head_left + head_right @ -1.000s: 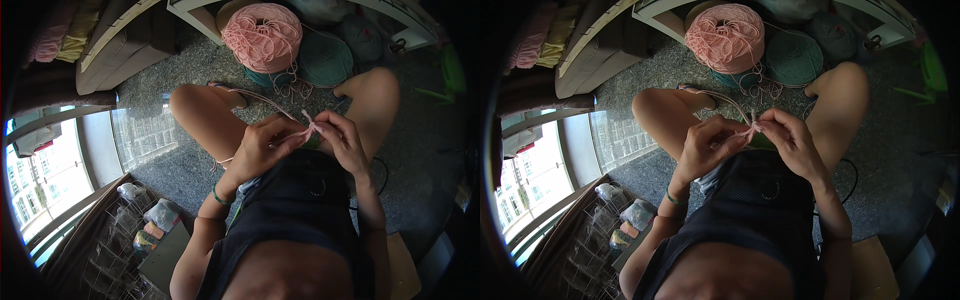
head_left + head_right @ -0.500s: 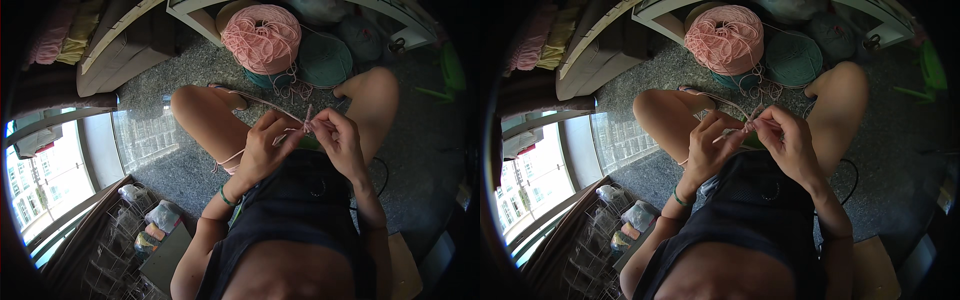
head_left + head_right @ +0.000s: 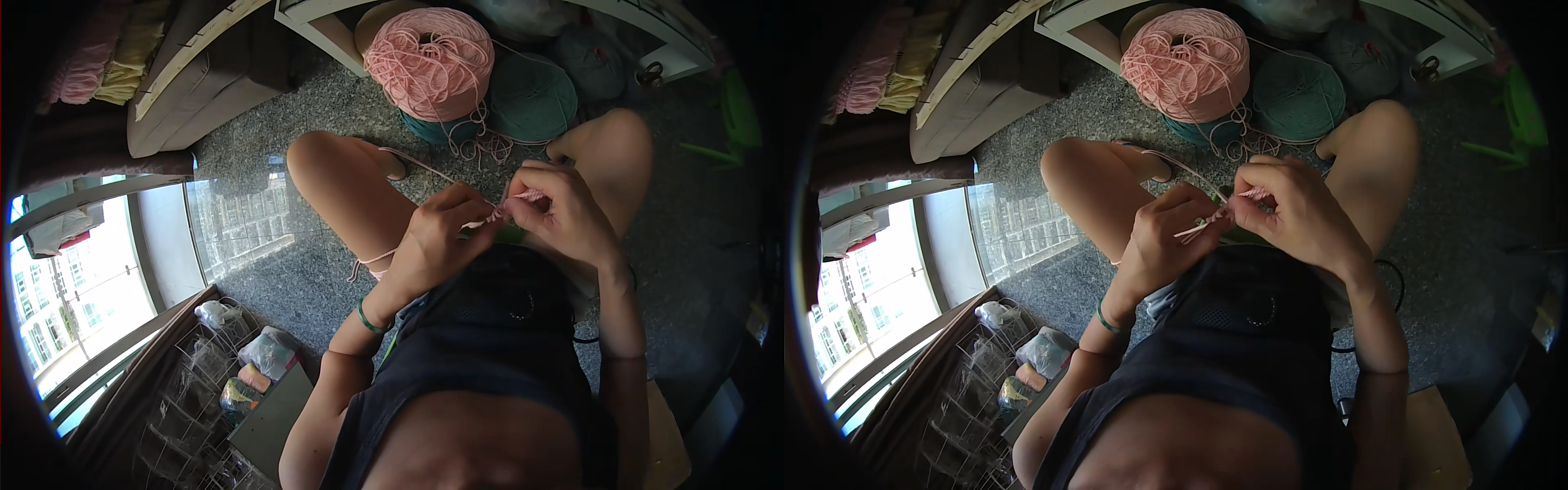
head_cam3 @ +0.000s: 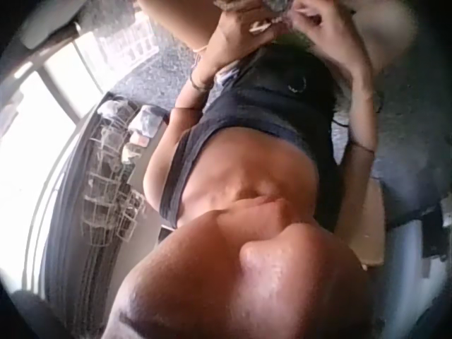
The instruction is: Measuring yarn with a metal ruler and then hand-knitting or knotting it to create a craft item.
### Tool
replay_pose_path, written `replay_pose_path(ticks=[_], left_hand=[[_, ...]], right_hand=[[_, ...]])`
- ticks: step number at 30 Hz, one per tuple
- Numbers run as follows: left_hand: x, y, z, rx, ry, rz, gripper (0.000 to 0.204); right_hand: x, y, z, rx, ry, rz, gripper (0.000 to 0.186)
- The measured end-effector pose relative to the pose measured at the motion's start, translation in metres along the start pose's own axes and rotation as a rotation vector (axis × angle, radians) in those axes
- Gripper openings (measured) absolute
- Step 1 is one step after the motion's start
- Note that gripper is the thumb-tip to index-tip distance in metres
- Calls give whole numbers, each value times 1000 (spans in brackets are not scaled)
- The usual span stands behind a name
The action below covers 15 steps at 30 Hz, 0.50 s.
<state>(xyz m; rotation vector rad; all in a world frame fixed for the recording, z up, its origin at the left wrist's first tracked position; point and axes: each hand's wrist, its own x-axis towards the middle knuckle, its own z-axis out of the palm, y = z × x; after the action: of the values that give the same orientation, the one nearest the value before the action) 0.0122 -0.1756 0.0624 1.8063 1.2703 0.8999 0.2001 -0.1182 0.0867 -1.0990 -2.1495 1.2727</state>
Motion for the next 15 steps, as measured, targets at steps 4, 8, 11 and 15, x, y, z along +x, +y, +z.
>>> replay_pose_path(ticks=[4, 8, 11, 15], left_hand=[[-2, -6, 3, -330, -108, -252, 14], [-8, -18, 10, -737, -64, -434, 17], [-9, -22, 11, -856, -26, -453, 17], [-8, -17, 7, -713, -43, -424, 15]], right_hand=[[6, 2, 3, 43, -15, -30, 10], [0, 8, 22, 111, 288, 1, 10], [-10, 13, 31, 80, 391, 112, 10], [-21, 8, 49, 560, 200, 269, 10]])
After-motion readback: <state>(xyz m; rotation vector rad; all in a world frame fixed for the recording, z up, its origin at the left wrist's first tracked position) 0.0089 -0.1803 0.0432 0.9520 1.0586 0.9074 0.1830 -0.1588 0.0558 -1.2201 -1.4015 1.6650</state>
